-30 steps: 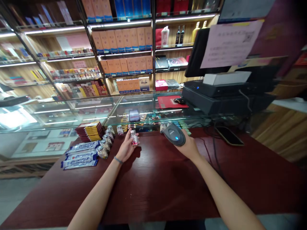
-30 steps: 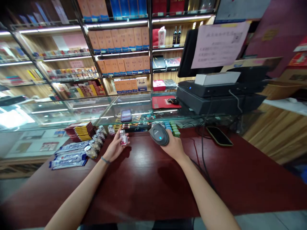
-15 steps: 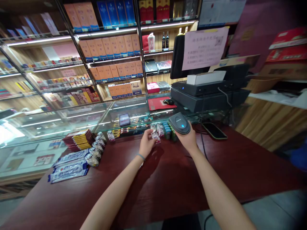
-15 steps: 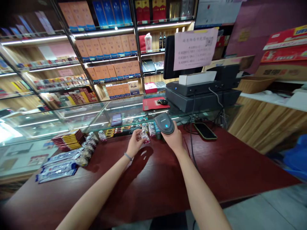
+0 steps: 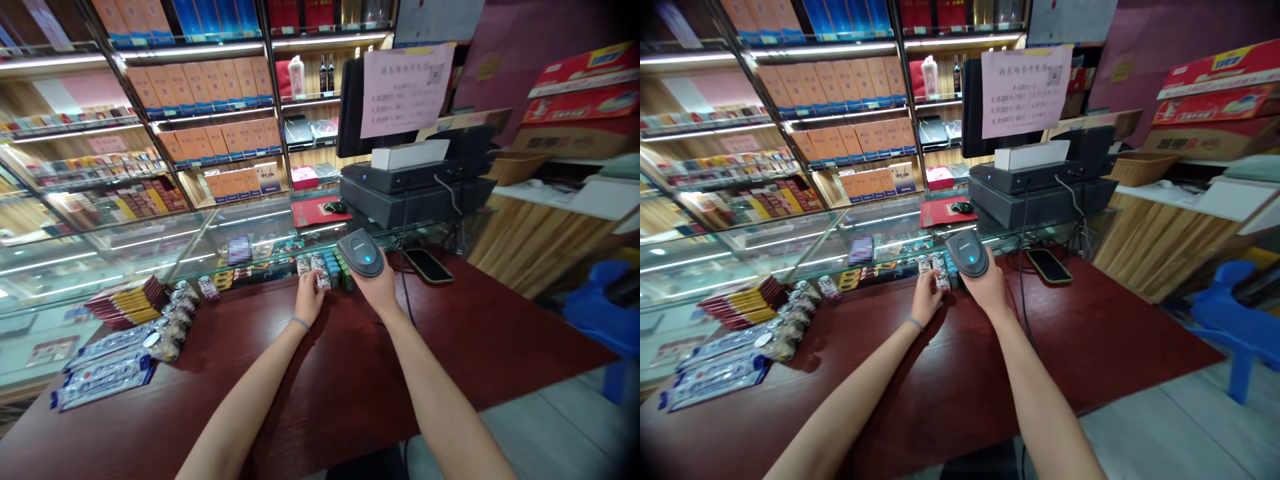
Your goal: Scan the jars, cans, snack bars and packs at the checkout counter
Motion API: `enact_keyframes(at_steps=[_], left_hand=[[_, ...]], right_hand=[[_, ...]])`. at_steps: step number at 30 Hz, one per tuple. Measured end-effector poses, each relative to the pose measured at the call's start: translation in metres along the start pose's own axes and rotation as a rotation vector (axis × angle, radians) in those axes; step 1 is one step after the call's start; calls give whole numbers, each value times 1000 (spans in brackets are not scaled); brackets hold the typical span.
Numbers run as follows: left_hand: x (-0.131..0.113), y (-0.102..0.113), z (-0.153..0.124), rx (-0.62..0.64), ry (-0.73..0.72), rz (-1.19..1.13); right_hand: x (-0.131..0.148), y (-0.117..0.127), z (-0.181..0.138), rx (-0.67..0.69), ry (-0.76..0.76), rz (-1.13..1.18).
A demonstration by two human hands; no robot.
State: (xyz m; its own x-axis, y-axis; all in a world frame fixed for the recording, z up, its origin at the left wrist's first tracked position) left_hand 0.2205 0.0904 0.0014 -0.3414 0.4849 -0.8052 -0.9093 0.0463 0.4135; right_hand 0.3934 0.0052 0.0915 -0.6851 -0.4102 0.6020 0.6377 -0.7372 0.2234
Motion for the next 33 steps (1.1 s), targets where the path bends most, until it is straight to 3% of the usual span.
enact_keyframes(at_steps=[5, 15, 20, 24, 33], left_hand=[[8, -5, 3, -9, -20, -24], [21, -15, 3, 25, 63, -285], [18, -6, 0, 33, 91, -295], [19, 35, -7, -44, 133, -169], [53, 183, -24, -455, 95, 76]], right_hand=[[-1, -1, -1, 15, -20, 8], [2, -2, -2, 27, -14, 22], [-1, -5, -3, 37, -32, 40], [1, -7, -5, 59, -30, 27], [25, -21, -17, 192, 47, -21]])
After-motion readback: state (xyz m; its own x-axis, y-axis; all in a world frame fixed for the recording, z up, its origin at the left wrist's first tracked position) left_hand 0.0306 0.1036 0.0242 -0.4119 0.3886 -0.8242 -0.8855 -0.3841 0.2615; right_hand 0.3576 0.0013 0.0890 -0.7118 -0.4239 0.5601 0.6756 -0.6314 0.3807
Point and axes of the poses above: each hand's wrist, its own z-axis towards the middle knuckle, its own y-axis out of the back of the hand, x = y × z, the point moved 3 cm from there along z, towards the middle knuckle, and after that the axes turned 8 degrees about y, right-handed, at the moved point
